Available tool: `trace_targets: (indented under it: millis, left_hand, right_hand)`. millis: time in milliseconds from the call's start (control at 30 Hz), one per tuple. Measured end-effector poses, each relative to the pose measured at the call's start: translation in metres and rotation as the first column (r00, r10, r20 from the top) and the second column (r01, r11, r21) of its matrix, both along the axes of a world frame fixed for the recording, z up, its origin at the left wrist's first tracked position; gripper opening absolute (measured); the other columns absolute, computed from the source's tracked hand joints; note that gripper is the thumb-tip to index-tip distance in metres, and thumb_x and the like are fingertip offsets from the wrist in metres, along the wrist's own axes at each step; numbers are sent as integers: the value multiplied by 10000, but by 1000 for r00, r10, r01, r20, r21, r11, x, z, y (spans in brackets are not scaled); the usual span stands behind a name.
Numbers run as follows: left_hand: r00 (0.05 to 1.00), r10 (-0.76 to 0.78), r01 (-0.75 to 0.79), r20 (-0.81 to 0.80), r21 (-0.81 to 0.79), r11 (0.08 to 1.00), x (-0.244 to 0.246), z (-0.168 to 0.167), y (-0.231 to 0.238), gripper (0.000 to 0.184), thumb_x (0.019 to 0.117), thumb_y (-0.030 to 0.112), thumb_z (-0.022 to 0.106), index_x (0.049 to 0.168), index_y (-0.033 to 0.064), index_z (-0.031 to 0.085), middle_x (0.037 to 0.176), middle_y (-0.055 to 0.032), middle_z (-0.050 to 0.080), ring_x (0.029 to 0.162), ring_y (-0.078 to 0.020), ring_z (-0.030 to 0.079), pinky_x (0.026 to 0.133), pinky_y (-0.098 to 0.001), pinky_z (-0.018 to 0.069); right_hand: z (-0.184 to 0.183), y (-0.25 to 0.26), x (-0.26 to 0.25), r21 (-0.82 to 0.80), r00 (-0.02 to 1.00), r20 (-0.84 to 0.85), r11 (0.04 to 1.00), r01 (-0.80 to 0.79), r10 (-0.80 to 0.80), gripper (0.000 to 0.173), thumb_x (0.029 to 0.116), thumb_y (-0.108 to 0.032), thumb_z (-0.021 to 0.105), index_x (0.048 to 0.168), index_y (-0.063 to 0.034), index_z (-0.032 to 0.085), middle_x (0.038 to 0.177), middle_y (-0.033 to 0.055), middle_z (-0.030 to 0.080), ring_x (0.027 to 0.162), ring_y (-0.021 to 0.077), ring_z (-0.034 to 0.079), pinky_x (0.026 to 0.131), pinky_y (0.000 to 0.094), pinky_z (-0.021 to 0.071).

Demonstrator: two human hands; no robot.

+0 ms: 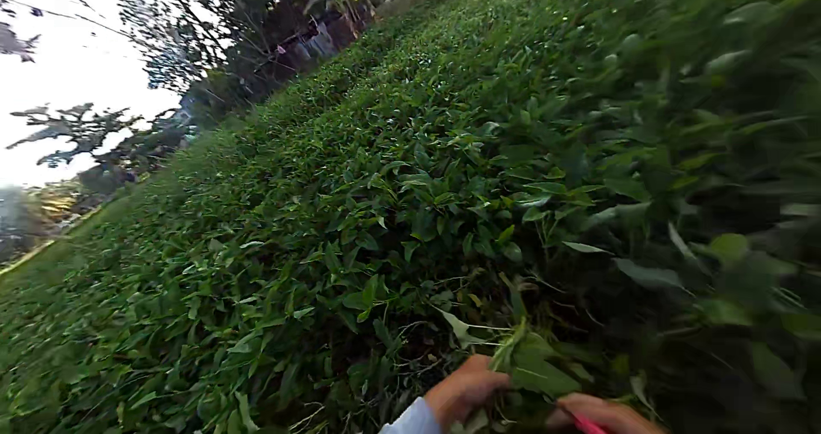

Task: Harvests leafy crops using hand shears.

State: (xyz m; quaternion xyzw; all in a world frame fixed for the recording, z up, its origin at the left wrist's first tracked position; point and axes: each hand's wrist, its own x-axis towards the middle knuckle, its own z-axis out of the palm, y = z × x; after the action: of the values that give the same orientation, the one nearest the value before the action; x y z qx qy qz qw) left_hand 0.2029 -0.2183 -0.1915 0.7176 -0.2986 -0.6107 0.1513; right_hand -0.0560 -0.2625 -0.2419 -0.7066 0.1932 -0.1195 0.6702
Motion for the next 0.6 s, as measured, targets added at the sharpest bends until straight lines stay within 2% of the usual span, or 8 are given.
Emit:
trace_targets:
  millis: [67,100,167,233,300,400,500,600]
  left_hand:
    - [998,57,-57,-27,-1,998,11,-10,7,359,940,206,725,1228,14,627,1083,-102,701,992,-188,675,910,-406,558]
    - [996,83,-83,-30,-12,996,13,-14,10,355,937,208,734,1219,16,635,1068,-93,710,986,-182,682,909,-397,562]
    - [991,124,-126,-41,-44,991,12,-16,15,303,941,175,728,1182,9,649,1043,-84,717,977,-169,685,909,-379,562]
    - [987,146,-153,-71,-101,983,7,-15,17,174,940,127,705,1080,29,668,961,-46,720,915,-124,684,867,-331,563]
    - [986,138,-149,-90,-126,981,3,-12,14,131,940,102,691,1050,33,671,925,-34,724,885,-106,688,849,-310,572]
    - [989,110,-120,-97,-106,987,2,-5,13,137,957,113,671,1069,35,670,929,-35,726,882,-111,694,838,-305,577]
    - [985,124,-141,-121,-139,980,17,7,18,143,957,106,666,1082,35,674,945,-41,732,899,-121,697,847,-307,583]
    - [977,143,-174,-159,-204,963,47,15,33,197,915,151,660,1079,41,655,907,-46,715,869,-143,687,834,-326,577]
  right_hand:
    - [-11,-24,-20,4,954,-161,967,255,-251,325,1018,-280,625,1312,-152,678,1173,72,686,726,172,670,618,370,598]
    - [-13,-40,-27,-65,881,-327,938,341,-342,368,1027,-292,612,1358,-132,628,1171,106,683,796,223,680,685,414,596]
    - [-14,-68,-26,-149,705,-619,933,328,-347,477,1050,-223,576,1472,-22,478,1331,247,593,1171,387,622,1011,550,501]
    - [-20,-83,-7,-201,663,-689,956,215,-294,419,1072,-159,498,1437,47,490,1353,292,569,1279,424,564,1094,563,438]
    - [-28,-86,21,-214,687,-698,974,71,-203,342,1065,-142,486,1319,72,568,1258,297,618,1215,436,600,1038,594,466]
    - [-29,-79,44,-150,600,-797,985,-86,-68,297,1003,-75,569,1228,114,611,1240,317,626,1191,467,612,989,645,483]
    - [-30,-89,18,-165,640,-759,986,-13,-119,308,1020,-80,540,1269,87,607,1242,311,627,1193,463,608,1007,640,473]
    - [-31,-79,-28,-61,781,-588,974,217,-211,272,1027,-130,522,1242,-23,649,1069,191,666,951,309,642,871,517,508]
